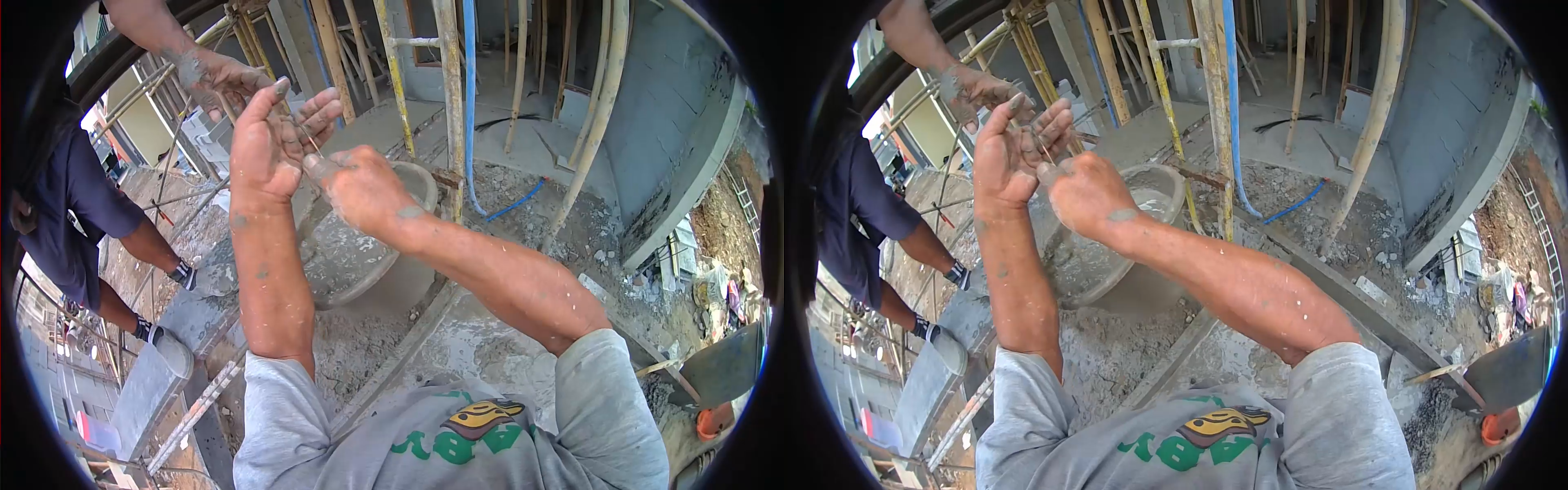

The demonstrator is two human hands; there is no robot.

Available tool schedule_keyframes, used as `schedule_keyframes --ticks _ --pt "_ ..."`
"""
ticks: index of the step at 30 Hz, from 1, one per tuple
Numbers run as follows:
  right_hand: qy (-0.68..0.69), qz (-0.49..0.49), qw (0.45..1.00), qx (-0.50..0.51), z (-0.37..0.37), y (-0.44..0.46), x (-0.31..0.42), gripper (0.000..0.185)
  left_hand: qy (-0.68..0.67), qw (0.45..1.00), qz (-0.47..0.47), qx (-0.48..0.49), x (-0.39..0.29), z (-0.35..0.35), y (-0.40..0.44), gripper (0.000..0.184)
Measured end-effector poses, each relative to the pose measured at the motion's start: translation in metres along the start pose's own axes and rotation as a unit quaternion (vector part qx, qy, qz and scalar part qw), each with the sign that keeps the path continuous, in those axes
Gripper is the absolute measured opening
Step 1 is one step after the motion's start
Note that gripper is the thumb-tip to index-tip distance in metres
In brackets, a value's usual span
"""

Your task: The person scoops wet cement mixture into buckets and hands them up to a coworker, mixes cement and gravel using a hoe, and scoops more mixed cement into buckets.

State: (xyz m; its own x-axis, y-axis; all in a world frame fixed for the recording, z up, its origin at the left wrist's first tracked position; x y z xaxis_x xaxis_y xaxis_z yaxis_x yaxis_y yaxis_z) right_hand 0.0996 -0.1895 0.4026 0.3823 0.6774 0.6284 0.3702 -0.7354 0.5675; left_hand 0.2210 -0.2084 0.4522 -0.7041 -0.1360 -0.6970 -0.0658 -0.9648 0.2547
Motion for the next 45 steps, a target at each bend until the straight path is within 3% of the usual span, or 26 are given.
schedule_keyframes --ticks 2,6,8,10,12,14,15,16,17,18,19,21,22,23,24,25,26,27,28,29,31,33,35,39,43,45 --pt "-0.156 -0.200 0.963 -0.096 0.011 0.034 0.020 0.035 0.034 0.999 0.015 0.033 -0.038 -0.001 0.004 0.037" --pt "-0.137 -0.116 0.983 -0.027 0.058 0.088 0.039 0.029 0.070 0.997 0.022 0.021 -0.097 -0.025 0.006 0.047" --pt "0.018 -0.025 0.999 0.023 0.098 0.103 0.036 0.035 0.127 0.991 0.048 -0.011 -0.117 -0.044 -0.002 0.054" --pt "0.094 0.048 0.992 0.067 0.086 0.093 0.053 0.035 0.125 0.990 0.040 -0.047 -0.132 -0.060 -0.008 0.055" --pt "0.106 0.018 0.993 0.038 0.098 0.104 0.057 0.033 0.181 0.982 0.048 -0.027 -0.148 -0.074 -0.011 0.054" --pt "-0.036 -0.111 0.989 0.085 0.104 0.112 0.060 0.030 0.230 0.967 0.094 -0.053 -0.149 -0.078 -0.029 0.053" --pt "-0.105 -0.170 0.969 0.148 0.077 0.097 0.060 0.034 0.312 0.934 0.171 -0.016 -0.144 -0.083 -0.046 0.053" --pt "-0.088 -0.043 0.993 0.066 0.091 0.098 0.051 0.039 0.437 0.869 0.222 -0.071 -0.121 -0.071 -0.063 0.052" --pt "-0.054 -0.082 0.995 0.009 0.085 0.085 0.030 0.037 0.441 0.851 0.269 -0.095 -0.091 -0.047 -0.079 0.051" --pt "-0.025 -0.119 0.991 -0.050 0.077 0.066 0.000 0.036 0.328 0.871 0.260 -0.257 -0.055 -0.009 -0.080 0.047" --pt "0.046 -0.089 0.994 -0.052 0.071 0.036 -0.040 0.030 0.333 0.890 0.223 -0.219 -0.008 0.016 -0.083 0.047" --pt "0.045 -0.003 0.999 -0.027 0.058 -0.046 -0.146 0.033 0.198 0.833 0.516 -0.009 0.059 0.037 -0.112 0.038" --pt "0.022 0.114 0.993 0.007 0.042 -0.112 -0.206 0.037 0.103 0.913 0.395 -0.011 0.092 0.022 -0.101 0.041" --pt "0.019 0.301 0.953 -0.007 0.040 -0.194 -0.276 0.040 0.198 0.934 0.284 -0.089 0.115 -0.061 -0.062 0.041" --pt "-0.055 0.488 0.871 -0.007 0.024 -0.296 -0.330 0.040 0.277 0.949 0.140 -0.053 0.191 -0.045 -0.051 0.043" --pt "-0.081 0.608 0.783 0.101 0.002 -0.410 -0.365 0.032 0.311 0.949 -0.053 -0.021 0.266 -0.065 -0.032 0.046" --pt "-0.135 0.768 0.612 -0.130 -0.012 -0.532 -0.368 0.031 0.363 0.913 -0.182 0.036 0.347 -0.078 -0.033 0.047" --pt "-0.122 0.838 0.492 -0.202 -0.042 -0.626 -0.333 0.033 0.430 0.853 -0.292 0.044 0.410 -0.100 -0.048 0.049" --pt "-0.086 0.883 0.396 -0.239 -0.059 -0.713 -0.304 0.036 0.475 0.820 -0.310 0.073 0.473 -0.155 -0.055 0.036" --pt "-0.072 0.898 0.357 -0.247 -0.082 -0.776 -0.256 0.038 0.487 0.798 -0.304 0.182 0.521 -0.168 -0.084 0.031" --pt "-0.134 0.917 0.274 -0.257 -0.096 -0.904 -0.189 0.041 0.436 0.698 -0.483 0.298 0.571 -0.087 -0.183 0.024" --pt "-0.135 0.938 0.178 -0.265 -0.110 -0.992 -0.131 0.042 0.482 0.551 -0.507 0.455 0.630 -0.031 -0.261 0.026" --pt "-0.156 0.940 0.126 -0.274 -0.112 -1.077 -0.111 0.043 0.402 0.547 -0.552 0.485 0.706 -0.008 -0.331 0.033" --pt "-0.221 0.929 0.103 -0.277 -0.144 -1.197 -0.133 0.049 0.442 0.517 -0.603 0.418 0.828 0.056 -0.426 0.036" --pt "-0.268 0.927 0.136 -0.225 -0.168 -1.301 -0.196 0.062 0.453 0.463 -0.624 0.437 0.958 0.028 -0.510 0.038" --pt "-0.169 0.946 0.175 -0.215 -0.178 -1.328 -0.222 0.060 0.482 0.426 -0.622 0.446 1.028 -0.009 -0.547 0.041"
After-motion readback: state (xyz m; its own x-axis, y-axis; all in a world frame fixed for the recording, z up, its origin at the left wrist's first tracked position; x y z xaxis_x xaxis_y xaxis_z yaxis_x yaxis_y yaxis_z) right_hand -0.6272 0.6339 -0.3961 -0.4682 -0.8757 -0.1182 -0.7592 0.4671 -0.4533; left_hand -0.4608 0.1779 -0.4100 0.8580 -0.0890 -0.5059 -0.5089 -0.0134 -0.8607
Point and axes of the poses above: each hand's wrist, its own y-axis towards the middle knuckle, its own z-axis out of the palm, x = y × z, the point moved 3 cm from there along y, towards the middle knuckle, and after that the axes turned 12 degrees about -y, right-handed, at the moved point
